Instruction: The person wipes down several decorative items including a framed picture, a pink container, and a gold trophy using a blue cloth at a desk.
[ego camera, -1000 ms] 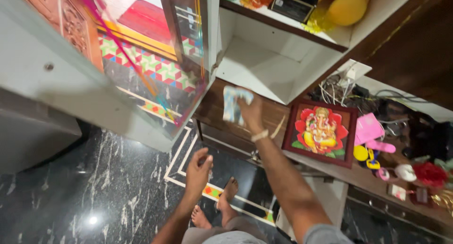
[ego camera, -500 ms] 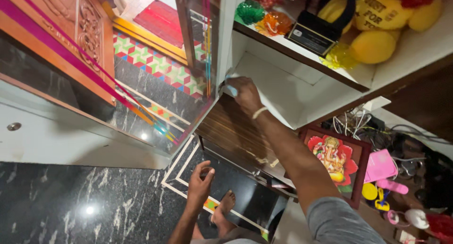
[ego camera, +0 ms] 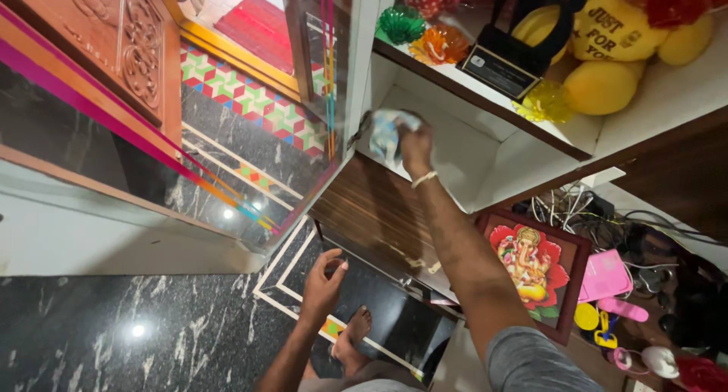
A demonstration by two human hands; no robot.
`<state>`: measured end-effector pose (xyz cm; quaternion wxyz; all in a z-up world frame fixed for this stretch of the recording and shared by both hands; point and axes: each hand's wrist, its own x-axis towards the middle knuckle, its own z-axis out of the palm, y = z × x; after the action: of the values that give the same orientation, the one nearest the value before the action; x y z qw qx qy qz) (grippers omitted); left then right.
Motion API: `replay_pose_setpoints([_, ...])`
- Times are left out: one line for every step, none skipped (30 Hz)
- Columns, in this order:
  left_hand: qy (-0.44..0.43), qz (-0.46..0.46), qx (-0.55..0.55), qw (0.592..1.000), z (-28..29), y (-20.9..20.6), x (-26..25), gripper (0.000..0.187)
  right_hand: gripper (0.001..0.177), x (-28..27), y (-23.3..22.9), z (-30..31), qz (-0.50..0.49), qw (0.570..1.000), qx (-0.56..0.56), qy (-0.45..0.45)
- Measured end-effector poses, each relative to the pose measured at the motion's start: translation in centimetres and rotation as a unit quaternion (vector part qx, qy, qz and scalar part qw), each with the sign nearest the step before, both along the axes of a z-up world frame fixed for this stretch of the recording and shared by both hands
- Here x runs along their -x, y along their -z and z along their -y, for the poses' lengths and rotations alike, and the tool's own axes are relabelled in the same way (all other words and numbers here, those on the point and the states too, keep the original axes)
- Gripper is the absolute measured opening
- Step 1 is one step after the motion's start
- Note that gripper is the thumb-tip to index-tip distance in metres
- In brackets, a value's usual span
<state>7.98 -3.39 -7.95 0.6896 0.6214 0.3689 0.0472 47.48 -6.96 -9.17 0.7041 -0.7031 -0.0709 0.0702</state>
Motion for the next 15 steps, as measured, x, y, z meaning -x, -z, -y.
replay_pose_setpoints([0.009, 0.024, -0.015, 1.0, 0.0, 0.3, 0.1, 0.041, 0.008, -0.9, 1.0, -0.3, 0.0, 1.0, -0.001, -0.001])
replay_pose_setpoints([0.018, 0.048, -0.03, 0.998, 0.1, 0.6, 0.2, 0.04, 0.012, -1.7, 2.0, -0.6, -0.024, 0.994, -0.096, 0.04])
replay_pose_setpoints([0.018, 0.049, -0.031, 0.998, 0.2, 0.7, 0.4, 0.04, 0.02, -2.5, 3.0, -0.8, -0.048, 0.977, -0.191, 0.081])
replay_pose_setpoints([0.021, 0.022, -0.031, 0.999, 0.3, 0.7, 0.6, 0.041, 0.02, -3.2, 3.8, -1.2, -0.047, 0.977, -0.192, 0.081])
replay_pose_setpoints([0.024, -0.007, -0.029, 0.999, 0.3, 0.6, 0.8, 0.041, 0.013, -3.4, 4.5, -1.9, -0.125, 0.975, -0.167, 0.08])
replay_pose_setpoints([0.025, -0.007, -0.03, 0.999, 0.3, 0.5, 0.9, 0.041, 0.009, -3.6, 5.1, -2.5, -0.203, 0.966, -0.141, 0.077])
replay_pose_setpoints([0.028, -0.024, -0.012, 0.999, 0.3, 0.3, 1.1, 0.042, 0.009, -3.6, 5.5, -3.1, -0.204, 0.966, -0.141, 0.078])
replay_pose_setpoints([0.03, -0.041, 0.005, 0.999, 0.3, 0.2, 1.3, 0.042, 0.009, -3.4, 5.7, -3.7, -0.27, 0.939, -0.211, 0.02])
replay_pose_setpoints([0.03, -0.043, 0.005, 0.999, 0.4, 0.2, 1.3, 0.042, 0.009, -3.1, 5.9, -4.0, -0.334, 0.9, -0.277, -0.039])
replay_pose_setpoints([0.028, -0.033, 0.002, 0.999, 0.5, 0.2, 1.3, 0.042, 0.009, -2.6, 6.1, -3.7, -0.336, 0.9, -0.277, -0.038])
replay_pose_setpoints([0.026, -0.021, -0.003, 0.999, 0.5, 0.2, 1.4, 0.042, 0.015, -2.1, 6.4, -3.2, -0.349, 0.895, -0.269, -0.07])
replay_pose_setpoints([0.026, -0.021, -0.004, 0.999, 0.5, 0.2, 1.7, 0.042, 0.021, -1.4, 6.6, -2.6, -0.363, 0.889, -0.261, -0.102])
replay_pose_setpoints([0.046, -0.04, -0.019, 0.998, 0.4, 0.3, 1.9, 0.042, 0.021, -1.0, 6.6, -1.8, -0.362, 0.888, -0.262, -0.104])
replay_pose_setpoints([0.065, -0.058, -0.035, 0.996, 0.2, 0.4, 2.0, 0.041, 0.029, -0.6, 6.8, -0.6, -0.351, 0.897, -0.207, -0.172])
replay_pose_setpoints([0.064, -0.058, -0.033, 0.996, 0.2, 0.5, 2.2, 0.041, 0.038, -0.2, 6.8, 0.4, -0.339, 0.898, -0.147, -0.237])
